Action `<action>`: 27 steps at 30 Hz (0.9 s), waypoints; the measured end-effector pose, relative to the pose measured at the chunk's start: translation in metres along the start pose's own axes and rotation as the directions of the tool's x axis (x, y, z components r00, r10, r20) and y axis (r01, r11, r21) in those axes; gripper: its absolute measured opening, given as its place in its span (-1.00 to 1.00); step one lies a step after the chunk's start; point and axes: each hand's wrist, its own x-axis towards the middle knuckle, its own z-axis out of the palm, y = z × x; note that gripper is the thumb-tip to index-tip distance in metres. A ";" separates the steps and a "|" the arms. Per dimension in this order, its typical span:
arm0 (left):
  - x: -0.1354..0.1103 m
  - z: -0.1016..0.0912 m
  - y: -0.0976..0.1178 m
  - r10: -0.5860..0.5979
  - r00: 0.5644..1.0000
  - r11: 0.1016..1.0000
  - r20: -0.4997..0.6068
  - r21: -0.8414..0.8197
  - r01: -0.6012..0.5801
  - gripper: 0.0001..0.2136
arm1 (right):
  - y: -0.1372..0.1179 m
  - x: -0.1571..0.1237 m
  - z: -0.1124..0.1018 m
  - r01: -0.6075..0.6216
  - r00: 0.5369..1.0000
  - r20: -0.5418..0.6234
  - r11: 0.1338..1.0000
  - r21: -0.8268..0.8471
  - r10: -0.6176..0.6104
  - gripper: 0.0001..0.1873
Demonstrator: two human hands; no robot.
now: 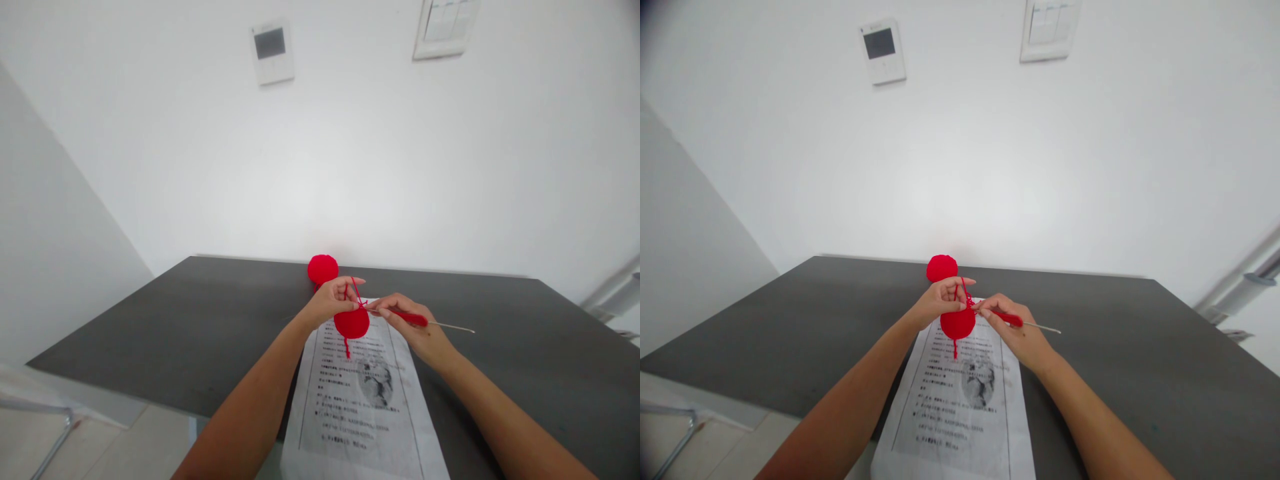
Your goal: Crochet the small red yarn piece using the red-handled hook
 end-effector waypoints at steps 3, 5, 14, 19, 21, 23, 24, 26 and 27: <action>-0.001 0.001 0.001 0.019 1.000 0.999 -0.002 0.029 -0.019 -0.46 | -0.002 0.000 0.001 0.013 1.000 0.009 0.999 -0.050 -0.013 -0.77; -0.001 0.002 0.001 0.037 0.999 0.998 -0.005 0.059 -0.037 -0.47 | -0.004 0.000 0.003 0.021 1.000 0.014 0.996 -0.084 -0.020 -0.78; -0.003 0.003 0.002 0.091 0.996 0.984 -0.004 0.158 -0.089 -0.48 | 0.001 0.000 0.005 0.080 0.996 0.050 0.980 -0.181 -0.072 -0.82; -0.005 0.007 0.003 0.086 0.996 0.985 0.033 0.146 -0.090 -0.47 | 0.002 0.001 0.009 0.208 0.977 0.085 0.957 -0.201 -0.195 -0.84; -0.005 0.008 0.003 0.089 0.996 0.987 0.031 0.131 -0.092 -0.44 | 0.004 0.000 0.010 0.256 0.967 0.074 0.943 -0.214 -0.246 -0.85; -0.004 0.008 0.002 0.093 0.996 0.991 0.002 0.100 -0.092 -0.39 | 0.006 0.000 0.011 0.277 0.960 0.034 0.932 -0.233 -0.277 -0.87; -0.003 0.008 0.002 0.093 0.996 0.992 -0.015 0.083 -0.091 -0.35 | 0.007 0.000 0.012 0.282 0.958 0.014 0.929 -0.241 -0.287 -0.87; -0.001 0.008 0.001 0.080 0.995 0.996 -0.053 0.054 -0.077 -0.27 | 0.009 0.000 0.011 0.292 0.954 0.002 0.925 -0.244 -0.301 -0.87; 0.000 0.009 0.001 0.063 0.996 0.997 -0.070 0.038 -0.060 -0.23 | 0.010 0.000 0.011 0.297 0.952 0.007 0.924 -0.242 -0.305 -0.86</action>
